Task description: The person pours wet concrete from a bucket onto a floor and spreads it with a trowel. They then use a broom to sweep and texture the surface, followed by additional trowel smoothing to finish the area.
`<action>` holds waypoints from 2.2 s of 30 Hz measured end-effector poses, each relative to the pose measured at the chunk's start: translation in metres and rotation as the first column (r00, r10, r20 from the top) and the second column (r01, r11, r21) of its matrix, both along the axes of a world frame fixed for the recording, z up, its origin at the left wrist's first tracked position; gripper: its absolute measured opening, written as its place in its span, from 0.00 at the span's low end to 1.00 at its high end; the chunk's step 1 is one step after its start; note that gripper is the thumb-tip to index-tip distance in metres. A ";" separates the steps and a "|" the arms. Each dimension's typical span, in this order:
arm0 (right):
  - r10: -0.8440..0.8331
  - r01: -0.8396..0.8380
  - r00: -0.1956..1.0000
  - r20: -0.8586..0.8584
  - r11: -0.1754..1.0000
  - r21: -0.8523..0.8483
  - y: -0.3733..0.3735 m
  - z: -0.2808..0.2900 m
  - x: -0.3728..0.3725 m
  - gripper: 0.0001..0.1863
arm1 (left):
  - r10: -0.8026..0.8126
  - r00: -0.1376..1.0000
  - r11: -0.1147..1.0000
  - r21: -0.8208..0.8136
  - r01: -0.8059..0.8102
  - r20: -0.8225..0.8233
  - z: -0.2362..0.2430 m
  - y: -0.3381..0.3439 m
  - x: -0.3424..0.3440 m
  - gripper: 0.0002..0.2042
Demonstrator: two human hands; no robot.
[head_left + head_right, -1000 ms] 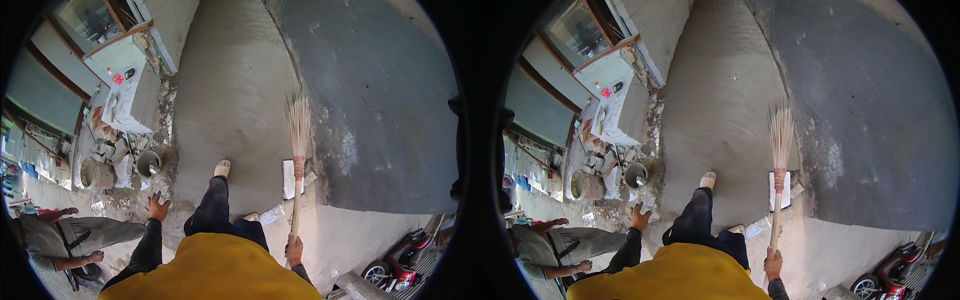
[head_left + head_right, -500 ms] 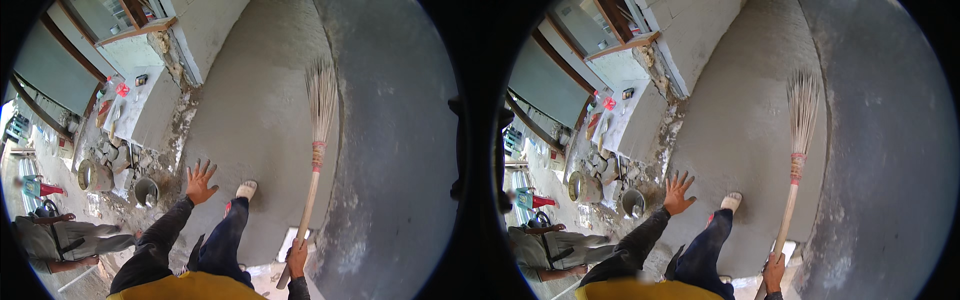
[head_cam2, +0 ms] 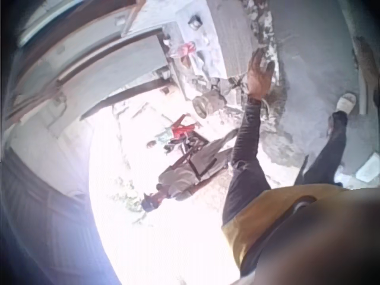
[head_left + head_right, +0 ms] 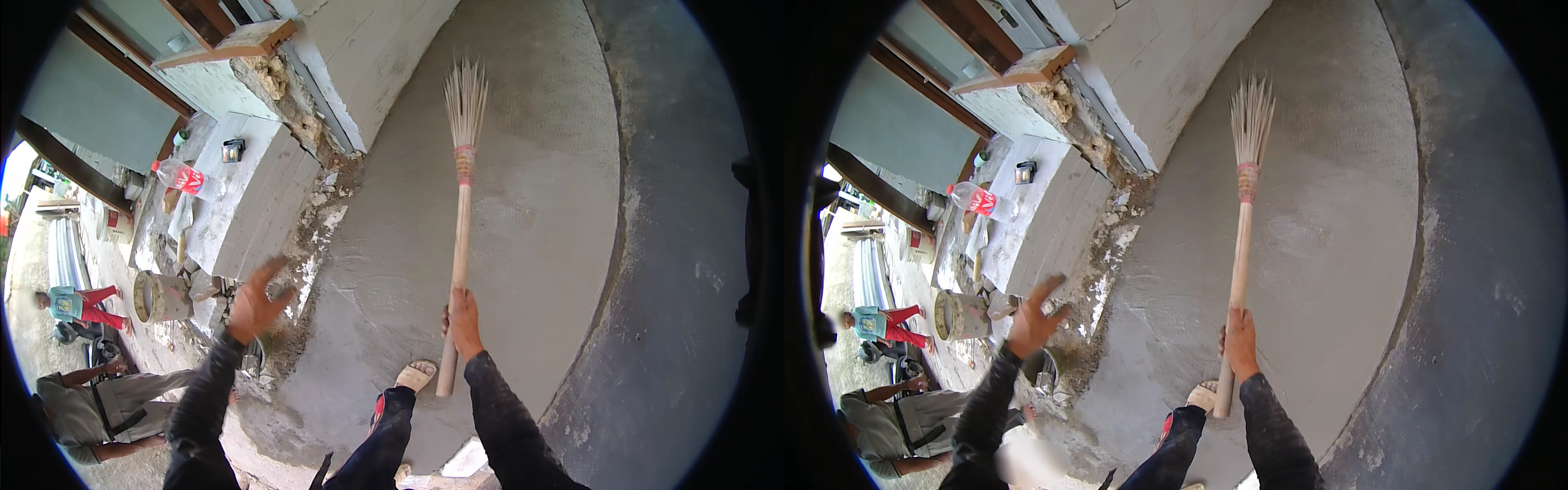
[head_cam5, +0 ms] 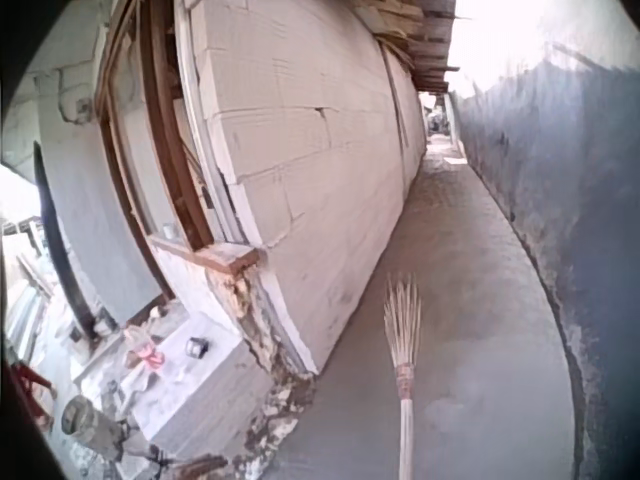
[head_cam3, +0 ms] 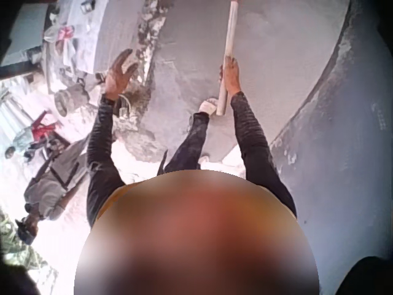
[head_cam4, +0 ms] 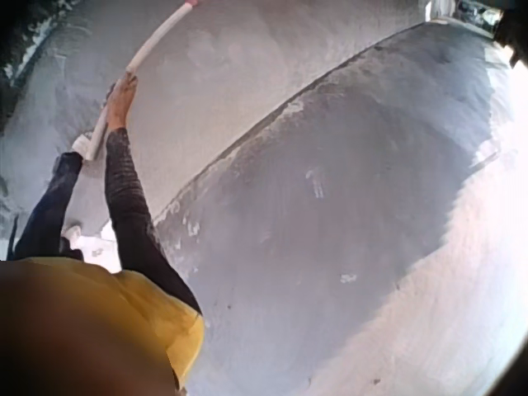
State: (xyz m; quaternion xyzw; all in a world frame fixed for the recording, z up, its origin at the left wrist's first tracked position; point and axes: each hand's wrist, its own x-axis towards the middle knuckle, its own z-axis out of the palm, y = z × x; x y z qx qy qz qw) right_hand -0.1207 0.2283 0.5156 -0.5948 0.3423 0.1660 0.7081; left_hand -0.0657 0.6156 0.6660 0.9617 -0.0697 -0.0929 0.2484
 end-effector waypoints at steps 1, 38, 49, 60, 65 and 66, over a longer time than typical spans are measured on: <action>0.005 -0.005 1.000 0.025 1.000 -0.009 0.009 -0.012 0.028 0.26 | 0.112 0.964 0.993 -0.007 -0.117 -0.241 -0.021 -0.019 -0.016 0.32; 0.177 -0.125 0.928 -0.329 0.977 0.173 0.263 -0.237 -0.008 0.35 | 0.552 0.680 0.796 0.064 -0.601 -0.483 -0.353 -0.072 -0.200 0.17; 0.032 -0.032 0.999 -0.018 0.999 -0.003 0.132 -0.134 0.058 0.30 | 0.455 0.572 0.614 -0.225 -0.757 -0.683 -0.213 -0.104 -0.287 0.49; 0.151 -0.169 0.981 -0.125 0.974 -0.150 0.052 -0.235 0.219 0.36 | 0.529 0.670 0.830 0.154 -0.536 -0.521 -0.180 0.009 -0.393 0.42; 0.193 -0.288 0.932 -0.306 0.907 -0.307 0.049 -0.258 0.115 0.39 | 0.402 0.759 0.896 0.050 -0.440 -0.512 -0.200 -0.036 -0.337 0.43; 0.179 -0.265 0.946 -0.271 0.907 -0.328 0.051 -0.263 0.102 0.41 | 0.380 0.772 0.901 0.016 -0.433 -0.509 -0.205 -0.047 -0.323 0.43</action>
